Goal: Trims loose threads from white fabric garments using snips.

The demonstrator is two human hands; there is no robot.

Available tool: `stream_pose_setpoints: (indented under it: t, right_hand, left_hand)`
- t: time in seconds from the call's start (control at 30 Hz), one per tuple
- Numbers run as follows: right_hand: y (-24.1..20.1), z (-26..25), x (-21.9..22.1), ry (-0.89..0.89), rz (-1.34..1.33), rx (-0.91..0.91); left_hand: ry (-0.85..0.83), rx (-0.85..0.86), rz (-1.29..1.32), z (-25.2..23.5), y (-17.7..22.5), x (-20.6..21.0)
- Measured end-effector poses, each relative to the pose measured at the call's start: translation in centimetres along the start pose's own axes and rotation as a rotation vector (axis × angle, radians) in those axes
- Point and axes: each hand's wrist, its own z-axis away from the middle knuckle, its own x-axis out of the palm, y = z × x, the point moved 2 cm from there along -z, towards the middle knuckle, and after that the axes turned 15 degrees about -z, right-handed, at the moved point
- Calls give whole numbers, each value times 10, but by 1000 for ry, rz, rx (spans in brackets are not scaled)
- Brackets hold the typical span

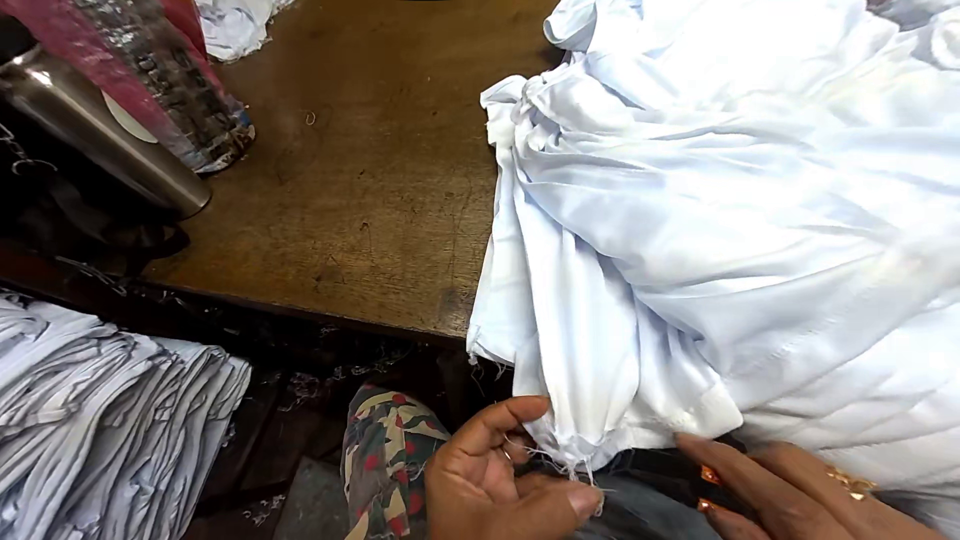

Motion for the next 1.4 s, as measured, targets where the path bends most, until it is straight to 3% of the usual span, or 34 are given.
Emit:
stream_pose_setpoints:
  t: [0.3, 1.0, 1.1, 1.27, 1.4]
  right_hand:
    - [-16, -17, 17, 30, 63, -137]
    - [-16, -29, 26, 61, 84, -156]
    - [-10, -28, 21, 29, -182, -23]
    - [-3, -25, 20, 55, -905, 242]
    - [-16, -36, 28, 97, -992, 361]
  left_hand:
    - [15, -46, 14, 4, 5, 6]
    - [1, -79, 7, 6, 7, 10]
    - [-18, -79, 6, 7, 11, 10]
    - [-39, -82, 32, 10, 10, 9]
    - [-46, -71, 22, 11, 8, 14]
